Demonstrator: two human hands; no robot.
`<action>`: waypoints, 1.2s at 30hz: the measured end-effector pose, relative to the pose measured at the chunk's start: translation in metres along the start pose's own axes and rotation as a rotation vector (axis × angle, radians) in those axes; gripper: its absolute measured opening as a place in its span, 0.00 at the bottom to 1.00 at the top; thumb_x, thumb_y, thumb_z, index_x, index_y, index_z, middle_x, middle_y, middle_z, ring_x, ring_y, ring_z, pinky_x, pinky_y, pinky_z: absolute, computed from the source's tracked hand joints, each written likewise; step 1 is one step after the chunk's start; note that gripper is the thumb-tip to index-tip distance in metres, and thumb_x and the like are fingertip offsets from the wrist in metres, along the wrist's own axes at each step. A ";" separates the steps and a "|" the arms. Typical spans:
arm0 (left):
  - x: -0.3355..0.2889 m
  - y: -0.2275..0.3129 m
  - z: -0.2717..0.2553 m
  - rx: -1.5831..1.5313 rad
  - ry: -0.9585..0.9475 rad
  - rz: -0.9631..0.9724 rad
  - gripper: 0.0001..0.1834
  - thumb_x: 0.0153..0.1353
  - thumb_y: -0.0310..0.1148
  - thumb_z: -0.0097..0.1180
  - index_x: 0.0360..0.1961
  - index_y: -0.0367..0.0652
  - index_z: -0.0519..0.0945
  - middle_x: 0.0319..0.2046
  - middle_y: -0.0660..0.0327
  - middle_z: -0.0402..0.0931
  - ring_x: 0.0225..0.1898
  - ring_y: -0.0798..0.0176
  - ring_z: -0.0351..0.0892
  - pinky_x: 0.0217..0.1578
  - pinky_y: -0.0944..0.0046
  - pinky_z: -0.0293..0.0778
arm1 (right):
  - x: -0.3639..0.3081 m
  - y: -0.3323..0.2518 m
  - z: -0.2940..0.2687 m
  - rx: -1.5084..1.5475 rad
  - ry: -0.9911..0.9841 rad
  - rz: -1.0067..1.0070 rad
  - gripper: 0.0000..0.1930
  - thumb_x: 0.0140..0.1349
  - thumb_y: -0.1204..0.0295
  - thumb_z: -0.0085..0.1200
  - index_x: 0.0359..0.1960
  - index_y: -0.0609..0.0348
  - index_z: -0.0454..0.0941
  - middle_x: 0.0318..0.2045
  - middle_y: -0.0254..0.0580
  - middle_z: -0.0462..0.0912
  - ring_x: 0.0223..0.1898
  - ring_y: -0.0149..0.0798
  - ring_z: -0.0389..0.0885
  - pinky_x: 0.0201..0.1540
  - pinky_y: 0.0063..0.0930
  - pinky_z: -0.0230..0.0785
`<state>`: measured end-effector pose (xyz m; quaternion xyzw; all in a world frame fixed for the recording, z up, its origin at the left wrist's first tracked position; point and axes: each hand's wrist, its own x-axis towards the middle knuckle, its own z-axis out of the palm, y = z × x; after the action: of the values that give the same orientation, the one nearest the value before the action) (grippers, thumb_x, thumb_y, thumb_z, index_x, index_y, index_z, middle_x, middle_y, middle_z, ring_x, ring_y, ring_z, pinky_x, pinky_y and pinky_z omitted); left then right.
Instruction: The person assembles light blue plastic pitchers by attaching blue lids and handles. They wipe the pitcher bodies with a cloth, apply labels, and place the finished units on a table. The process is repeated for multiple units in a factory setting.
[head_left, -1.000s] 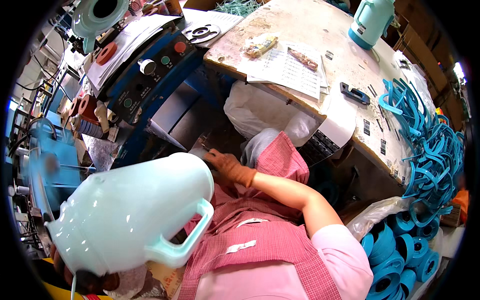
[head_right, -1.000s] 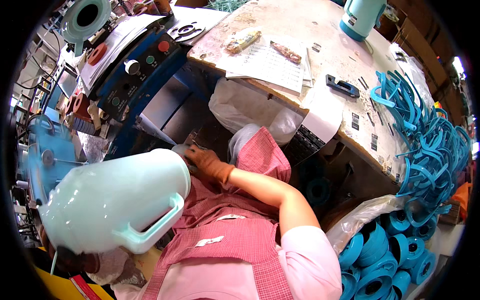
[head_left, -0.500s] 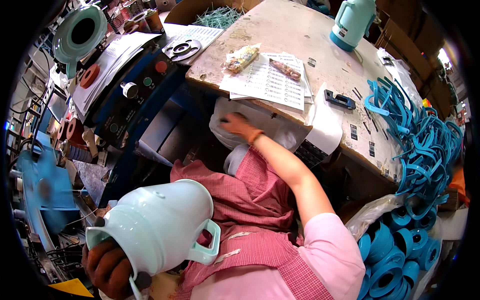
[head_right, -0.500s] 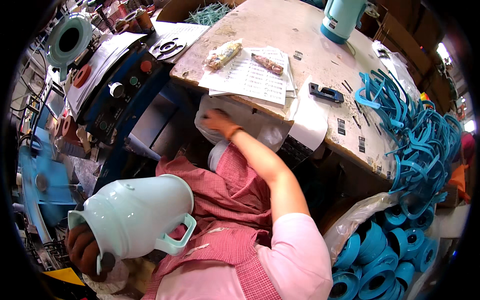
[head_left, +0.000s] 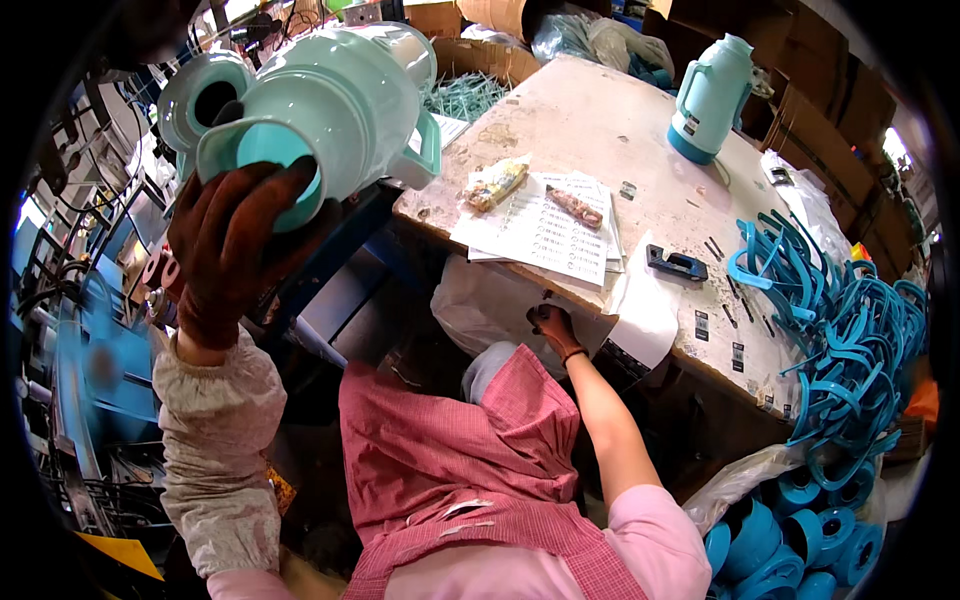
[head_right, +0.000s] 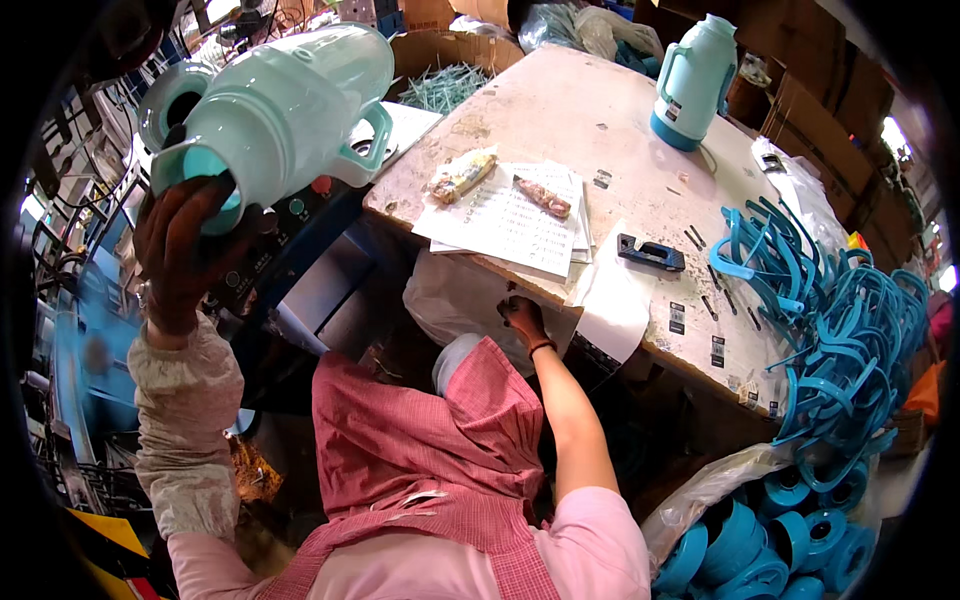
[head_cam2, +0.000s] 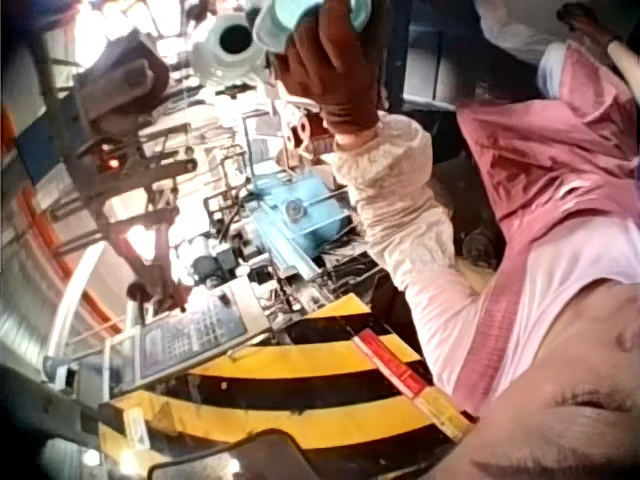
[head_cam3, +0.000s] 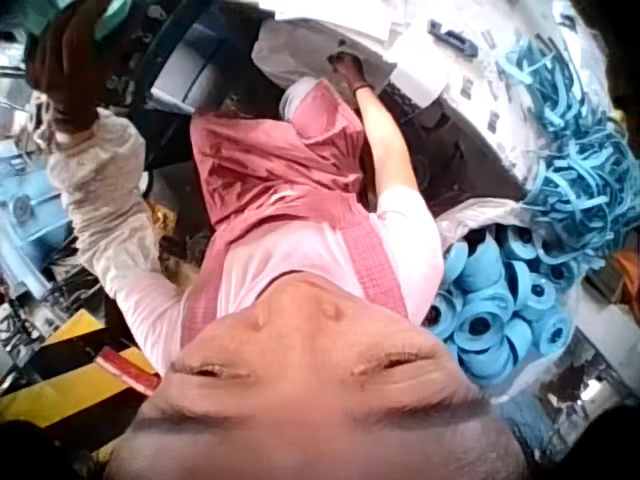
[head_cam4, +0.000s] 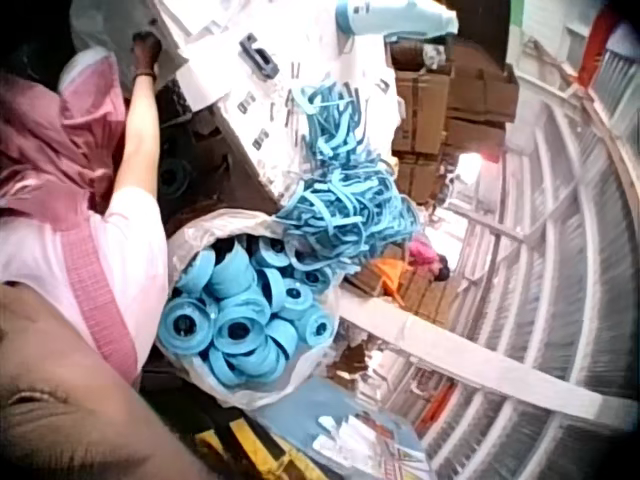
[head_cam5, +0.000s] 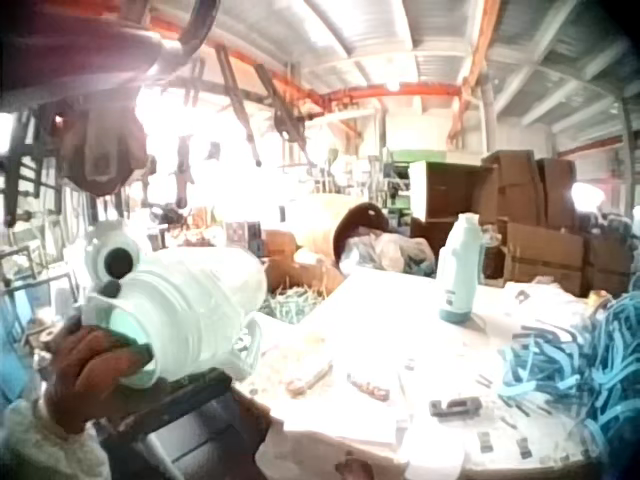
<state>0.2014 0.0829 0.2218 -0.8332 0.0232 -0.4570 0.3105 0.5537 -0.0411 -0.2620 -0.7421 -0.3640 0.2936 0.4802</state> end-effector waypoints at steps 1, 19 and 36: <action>0.002 0.004 -0.005 0.013 0.020 -0.004 0.23 0.43 0.31 0.72 0.43 0.45 0.79 0.34 0.58 0.79 0.33 0.56 0.80 0.33 0.57 0.76 | -0.006 0.001 -0.004 0.097 -0.040 0.084 0.13 0.57 0.63 0.59 0.30 0.64 0.80 0.27 0.39 0.80 0.25 0.35 0.80 0.28 0.27 0.73; -0.043 0.222 0.001 -0.951 -0.277 -0.626 0.61 0.29 0.54 0.75 0.63 0.34 0.60 0.61 0.45 0.62 0.62 0.39 0.62 0.65 0.41 0.48 | -0.263 -0.351 -0.106 0.683 -0.494 -0.149 0.23 0.62 0.76 0.52 0.59 0.69 0.63 0.54 0.55 0.72 0.53 0.45 0.75 0.54 0.37 0.71; -0.057 0.234 -0.015 -0.996 -0.225 -0.552 0.57 0.26 0.51 0.77 0.57 0.28 0.67 0.54 0.45 0.71 0.57 0.45 0.71 0.62 0.45 0.58 | -0.288 -0.341 -0.069 -0.863 -0.316 -0.891 0.17 0.50 0.71 0.56 0.42 0.62 0.73 0.43 0.50 0.75 0.42 0.48 0.79 0.40 0.35 0.76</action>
<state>0.2137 -0.0952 0.0588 -0.8975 -0.0160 -0.3635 -0.2492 0.3578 -0.2189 0.1037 -0.5938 -0.7896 -0.0013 0.1547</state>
